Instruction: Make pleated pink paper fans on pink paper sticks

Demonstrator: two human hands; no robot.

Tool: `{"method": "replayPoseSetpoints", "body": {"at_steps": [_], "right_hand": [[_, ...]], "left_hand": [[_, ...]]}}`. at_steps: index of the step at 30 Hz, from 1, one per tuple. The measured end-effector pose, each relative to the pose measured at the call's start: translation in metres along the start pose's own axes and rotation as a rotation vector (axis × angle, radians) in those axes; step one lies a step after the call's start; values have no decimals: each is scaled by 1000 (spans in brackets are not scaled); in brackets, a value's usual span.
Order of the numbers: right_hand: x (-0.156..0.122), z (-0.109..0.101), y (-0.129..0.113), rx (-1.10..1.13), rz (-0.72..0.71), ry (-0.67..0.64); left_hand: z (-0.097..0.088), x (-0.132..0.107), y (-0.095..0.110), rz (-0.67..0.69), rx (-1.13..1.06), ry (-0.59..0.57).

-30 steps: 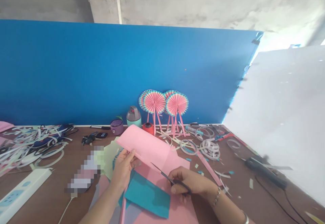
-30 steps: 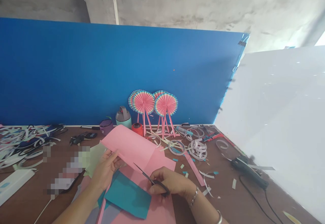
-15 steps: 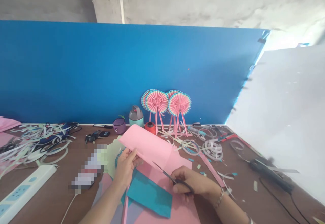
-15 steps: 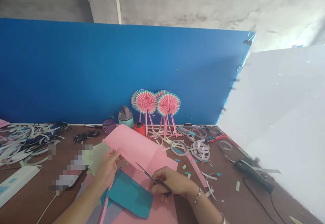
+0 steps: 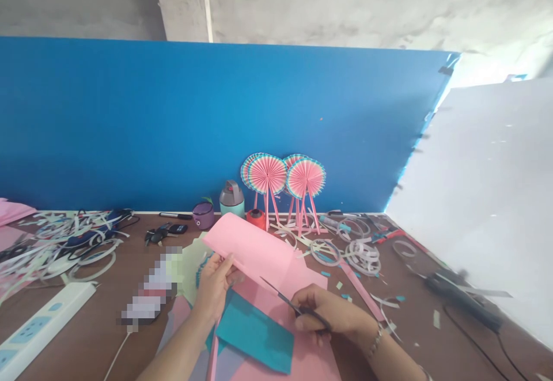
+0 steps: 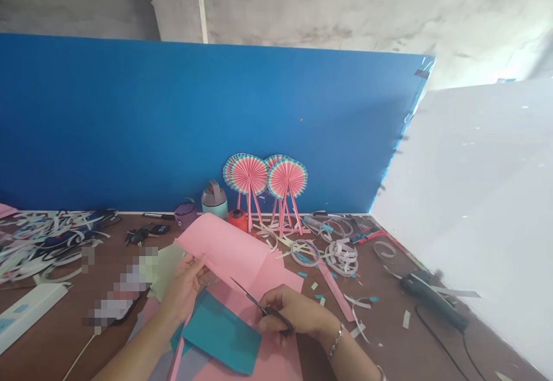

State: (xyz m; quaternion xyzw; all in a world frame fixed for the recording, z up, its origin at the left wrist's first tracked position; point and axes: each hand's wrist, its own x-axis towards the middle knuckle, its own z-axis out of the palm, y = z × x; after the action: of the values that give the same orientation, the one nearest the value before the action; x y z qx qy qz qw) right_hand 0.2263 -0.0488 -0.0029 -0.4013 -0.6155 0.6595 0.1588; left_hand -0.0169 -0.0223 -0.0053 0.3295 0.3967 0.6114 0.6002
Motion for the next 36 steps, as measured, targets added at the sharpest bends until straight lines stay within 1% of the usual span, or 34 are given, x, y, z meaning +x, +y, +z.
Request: {"method": "replayPoseSetpoints", "body": {"at_steps": [7, 14, 24, 28, 36], "right_hand": [[-2, 1, -3, -5, 3, 11], [0, 0, 0, -29, 20, 25], [-1, 2, 0, -85, 6, 59], [0, 2, 0, -85, 7, 71], [4, 4, 2, -38, -29, 55]], "left_hand": [[2, -1, 2, -5, -10, 21], [1, -1, 0, -8, -6, 26], [0, 0, 0, 12, 3, 11], [-1, 1, -2, 13, 6, 4], [1, -1, -1, 27, 12, 0]]}}
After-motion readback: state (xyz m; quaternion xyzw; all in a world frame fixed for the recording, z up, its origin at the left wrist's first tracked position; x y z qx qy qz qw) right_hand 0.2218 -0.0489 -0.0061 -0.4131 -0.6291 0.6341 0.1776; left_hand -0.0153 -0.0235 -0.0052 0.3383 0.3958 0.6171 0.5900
